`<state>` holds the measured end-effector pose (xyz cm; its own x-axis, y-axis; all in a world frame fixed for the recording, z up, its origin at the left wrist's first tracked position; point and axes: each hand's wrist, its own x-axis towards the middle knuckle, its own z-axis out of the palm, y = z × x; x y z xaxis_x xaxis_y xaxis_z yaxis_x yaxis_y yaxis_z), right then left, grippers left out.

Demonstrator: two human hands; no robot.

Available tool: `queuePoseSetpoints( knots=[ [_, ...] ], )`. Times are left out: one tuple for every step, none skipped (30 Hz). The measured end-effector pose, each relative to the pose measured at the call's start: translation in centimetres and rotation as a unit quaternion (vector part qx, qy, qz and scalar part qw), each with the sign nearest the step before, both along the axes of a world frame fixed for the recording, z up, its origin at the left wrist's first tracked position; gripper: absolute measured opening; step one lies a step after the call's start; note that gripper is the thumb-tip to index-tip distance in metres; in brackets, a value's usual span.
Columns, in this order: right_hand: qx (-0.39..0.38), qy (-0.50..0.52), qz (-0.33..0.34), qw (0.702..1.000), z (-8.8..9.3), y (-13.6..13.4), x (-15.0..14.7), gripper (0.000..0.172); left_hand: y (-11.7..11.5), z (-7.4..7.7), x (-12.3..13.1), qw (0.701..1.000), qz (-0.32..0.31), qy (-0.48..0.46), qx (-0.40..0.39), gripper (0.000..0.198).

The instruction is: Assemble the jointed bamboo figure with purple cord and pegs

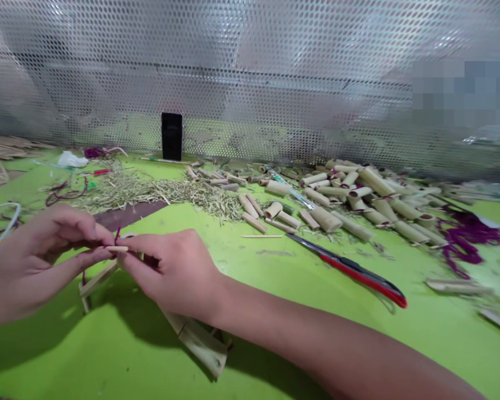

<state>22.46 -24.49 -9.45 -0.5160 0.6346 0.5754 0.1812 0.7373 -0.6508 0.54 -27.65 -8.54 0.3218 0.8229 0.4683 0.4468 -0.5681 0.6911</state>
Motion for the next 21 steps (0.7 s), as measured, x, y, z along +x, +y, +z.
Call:
queuePoseSetpoints(
  knots=[
    [0.007,-0.006,0.0,1.0,0.0,0.1,0.0,0.021,0.0,0.0,0.0,1.0,0.001,0.004,0.006,0.017],
    [0.019,-0.012,-0.002,1.0,-0.1,0.1,-0.1,0.021,0.1,0.0,-0.1,1.0,0.001,0.007,0.012,0.018],
    [0.035,-0.016,-0.006,0.999,-0.1,0.2,-0.1,0.02,0.1,0.0,-0.2,1.0,0.001,0.011,0.019,0.018],
    [0.052,-0.018,-0.01,0.998,-0.2,0.3,-0.1,0.02,0.2,0.0,-0.2,1.0,-0.001,0.014,0.025,0.019],
    [0.069,-0.021,-0.014,0.997,-0.2,0.3,-0.1,0.019,0.2,0.0,-0.3,0.999,-0.003,0.017,0.029,0.02],
    [0.083,-0.025,-0.017,0.996,-0.2,0.4,-0.1,0.019,0.2,-0.1,-0.4,0.999,-0.005,0.017,0.031,0.021],
    [0.092,-0.029,-0.019,0.995,-0.2,0.6,-0.1,0.019,0.2,-0.1,-0.4,0.999,-0.007,0.016,0.029,0.021],
    [0.094,-0.034,-0.016,0.995,-0.1,0.7,-0.1,0.018,0.3,-0.1,-0.5,1.0,-0.01,0.013,0.025,0.022],
    [0.091,-0.039,-0.01,0.995,0.0,0.8,0.0,0.018,0.3,-0.1,-0.6,1.0,-0.013,0.01,0.02,0.022],
    [0.086,-0.045,0.0,0.995,0.1,0.9,0.1,0.017,0.3,0.0,-0.6,1.0,-0.017,0.008,0.016,0.023],
    [0.081,-0.051,0.011,0.995,0.3,1.1,0.2,0.016,0.3,0.0,-0.7,1.0,-0.02,0.008,0.014,0.022],
    [0.08,-0.059,0.021,0.995,0.4,1.2,0.3,0.016,0.3,0.1,-0.7,1.0,-0.024,0.009,0.016,0.022],
    [0.086,-0.07,0.024,0.994,0.5,1.2,0.4,0.016,0.3,0.2,-0.7,0.999,-0.025,0.011,0.019,0.021],
    [0.099,-0.084,0.021,0.991,0.6,1.3,0.4,0.017,0.3,0.4,-0.6,0.999,-0.026,0.013,0.023,0.021],
    [0.118,-0.099,0.011,0.988,0.6,1.3,0.4,0.019,0.3,0.6,-0.6,0.999,-0.028,0.014,0.024,0.02],
    [0.138,-0.113,0.001,0.984,0.5,1.3,0.4,0.021,0.4,0.8,-0.5,0.999,-0.032,0.014,0.022,0.019],
    [0.156,-0.126,-0.007,0.98,0.4,1.2,0.4,0.024,0.4,0.9,-0.5,0.999,-0.036,0.012,0.018,0.019],
    [0.168,-0.135,-0.012,0.976,0.3,1.2,0.4,0.025,0.4,1.1,-0.4,0.999,-0.038,0.01,0.011,0.018],
    [0.171,-0.137,-0.012,0.976,0.2,1.2,0.3,0.025,0.4,1.2,-0.4,0.999,-0.036,0.009,0.005,0.018],
    [0.163,-0.132,-0.008,0.978,0.1,1.2,0.3,0.023,0.4,1.3,-0.4,1.0,-0.03,0.01,-0.002,0.018],
    [0.146,-0.122,0.002,0.982,0.1,1.2,0.3,0.02,0.4,1.2,-0.4,1.0,-0.021,0.011,-0.006,0.019]
  ],
)
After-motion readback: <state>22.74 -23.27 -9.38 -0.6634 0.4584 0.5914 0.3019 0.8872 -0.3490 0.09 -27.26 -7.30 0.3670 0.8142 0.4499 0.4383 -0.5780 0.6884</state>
